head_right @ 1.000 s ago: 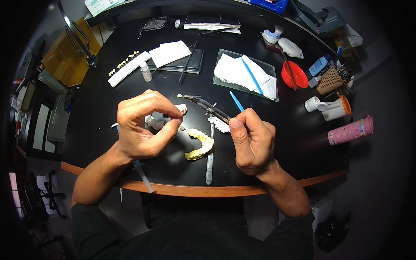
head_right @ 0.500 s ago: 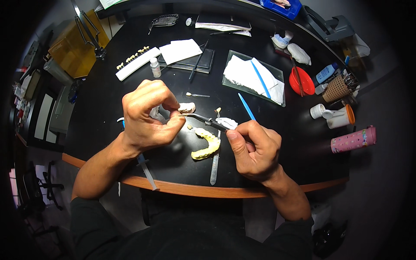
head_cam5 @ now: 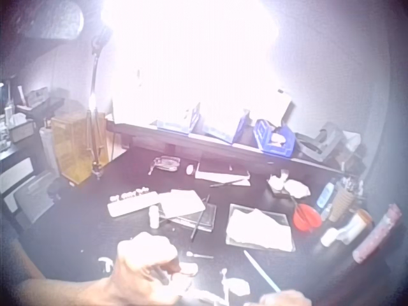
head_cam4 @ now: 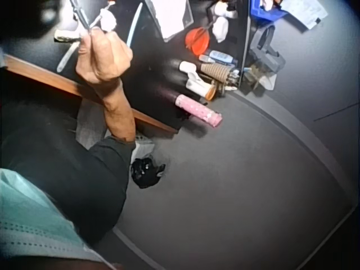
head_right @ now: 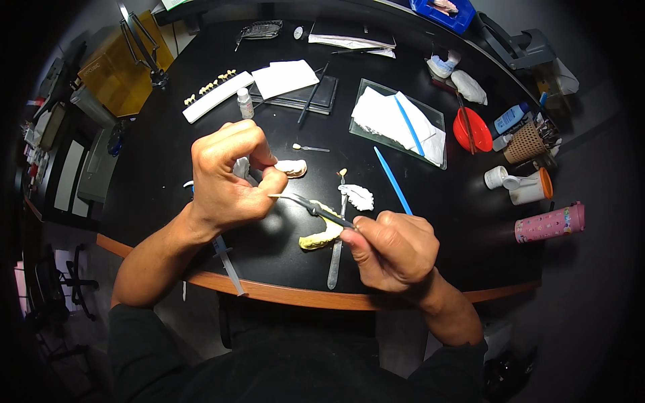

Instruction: The person uses pliers to bend a thin metal wire and fits it onto a dental model on a laboratory bench.

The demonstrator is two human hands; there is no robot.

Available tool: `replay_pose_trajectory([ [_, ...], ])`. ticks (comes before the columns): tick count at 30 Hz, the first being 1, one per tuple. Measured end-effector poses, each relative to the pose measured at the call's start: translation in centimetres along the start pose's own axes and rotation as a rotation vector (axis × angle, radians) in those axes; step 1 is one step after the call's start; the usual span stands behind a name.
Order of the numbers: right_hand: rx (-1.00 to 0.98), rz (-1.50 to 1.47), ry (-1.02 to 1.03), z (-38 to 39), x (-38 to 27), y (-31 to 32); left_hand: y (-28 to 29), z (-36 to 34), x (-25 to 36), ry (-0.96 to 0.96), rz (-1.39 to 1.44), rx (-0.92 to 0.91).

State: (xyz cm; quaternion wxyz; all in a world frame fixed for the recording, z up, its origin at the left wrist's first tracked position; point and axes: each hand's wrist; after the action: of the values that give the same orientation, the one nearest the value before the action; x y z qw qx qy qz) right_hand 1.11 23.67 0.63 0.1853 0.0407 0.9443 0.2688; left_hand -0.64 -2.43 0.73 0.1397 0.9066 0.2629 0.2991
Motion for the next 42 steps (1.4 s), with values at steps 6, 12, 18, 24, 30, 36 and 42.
replay_pose_trajectory([
  [6,0.031,0.049,-0.015,0.00,0.13,0.10,-0.03,0.06,-0.01,0.006,0.010,-0.004],
  [12,0.014,0.052,0.007,0.12,0.05,0.03,0.02,0.02,0.09,0.005,0.010,0.007],
  [18,0.068,0.048,0.033,0.08,-0.34,0.15,0.01,0.02,0.20,0.026,0.043,0.021],
  [24,0.014,0.067,0.141,-0.22,-0.38,0.09,-0.04,-0.01,0.22,0.027,0.019,0.015],
  [30,0.000,0.177,0.105,-0.21,-0.29,0.59,0.12,0.00,0.11,0.016,0.025,0.001],
  [36,-0.027,0.093,0.182,-0.14,-0.56,0.38,0.15,-0.10,0.35,0.011,0.010,0.012],
  [42,-0.002,0.166,0.164,-0.10,-0.09,0.52,0.05,0.00,0.17,0.038,0.046,0.013],
])
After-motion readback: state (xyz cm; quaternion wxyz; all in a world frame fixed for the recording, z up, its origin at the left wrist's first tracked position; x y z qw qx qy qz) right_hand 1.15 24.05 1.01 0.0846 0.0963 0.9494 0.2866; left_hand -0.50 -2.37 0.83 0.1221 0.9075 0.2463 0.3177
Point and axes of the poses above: each hand's wrist, its own z-axis away from the middle knuckle, its own y-axis out of the back of the hand, x = y × z, and after that the axes turned 2 degrees about -z, right-handed
